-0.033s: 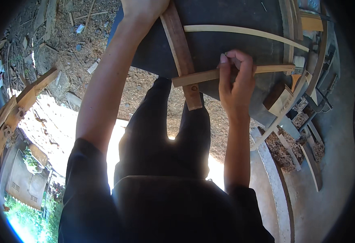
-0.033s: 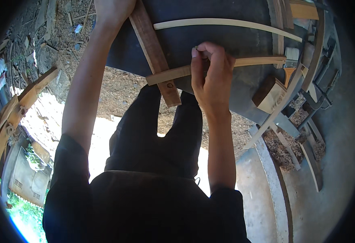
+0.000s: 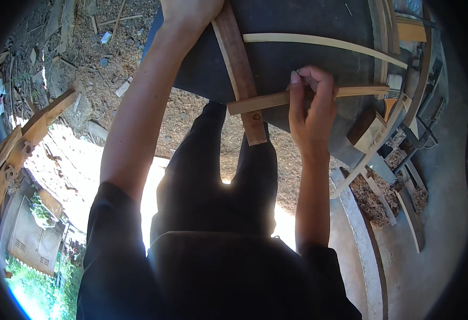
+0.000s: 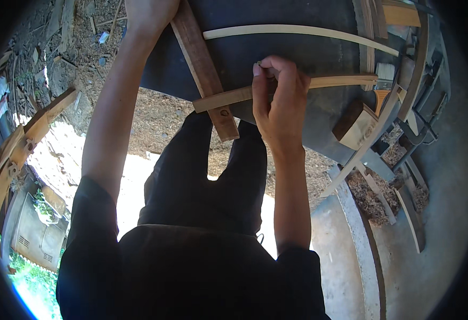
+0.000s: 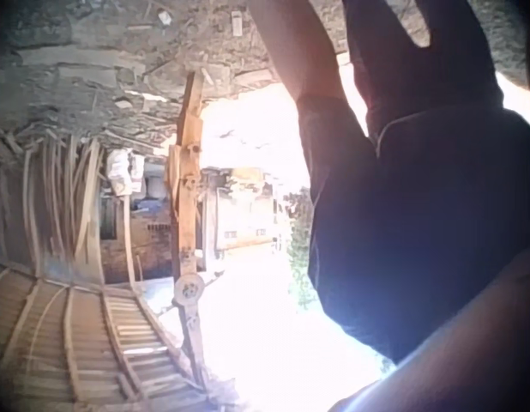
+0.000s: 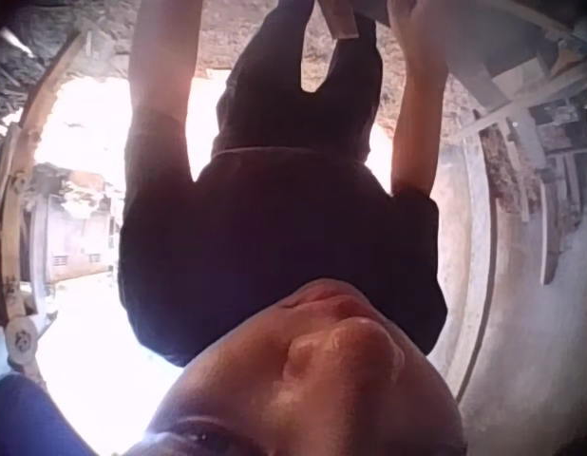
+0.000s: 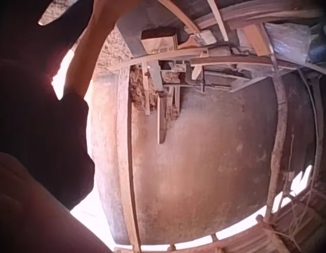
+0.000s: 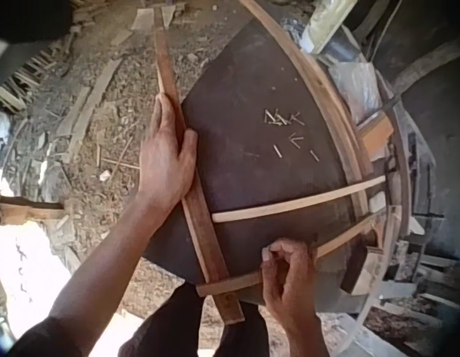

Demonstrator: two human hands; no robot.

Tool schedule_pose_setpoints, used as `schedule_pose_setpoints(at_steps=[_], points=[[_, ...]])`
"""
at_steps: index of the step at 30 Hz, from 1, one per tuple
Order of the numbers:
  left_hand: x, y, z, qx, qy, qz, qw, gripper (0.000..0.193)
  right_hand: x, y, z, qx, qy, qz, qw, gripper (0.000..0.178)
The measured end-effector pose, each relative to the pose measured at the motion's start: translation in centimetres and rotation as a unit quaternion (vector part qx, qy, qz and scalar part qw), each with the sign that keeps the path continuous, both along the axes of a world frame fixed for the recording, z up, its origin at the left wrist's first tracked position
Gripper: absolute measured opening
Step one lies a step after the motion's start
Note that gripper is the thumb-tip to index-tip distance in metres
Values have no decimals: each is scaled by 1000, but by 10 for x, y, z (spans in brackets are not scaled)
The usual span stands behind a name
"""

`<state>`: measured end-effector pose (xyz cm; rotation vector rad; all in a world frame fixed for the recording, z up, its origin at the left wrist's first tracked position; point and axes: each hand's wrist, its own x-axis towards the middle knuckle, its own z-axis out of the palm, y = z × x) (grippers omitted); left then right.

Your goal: Assemble a wooden frame by positioning wooden strips and securing them with small nails or pins.

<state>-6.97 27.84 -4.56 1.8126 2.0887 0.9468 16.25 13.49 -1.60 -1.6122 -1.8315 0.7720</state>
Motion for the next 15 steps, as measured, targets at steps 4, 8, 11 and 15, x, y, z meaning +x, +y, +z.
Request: schedule_pose_setpoints(at_steps=[4, 8, 11, 15], points=[[2, -1, 3, -16, -6, -7, 1000, 78, 0, 0, 1, 9, 14, -11, 1000, 17], [1, -1, 0, -16, 35, 5, 999, 78, -1, 0, 0, 10, 12, -10, 1000, 17], [0, -3, 5, -28, 0, 10, 1000, 77, 0, 1, 0, 11, 5, -8, 1000, 17], [-1, -5, 7, -17, -16, 6, 1000, 77, 1, 0, -1, 7, 14, -10, 1000, 17]])
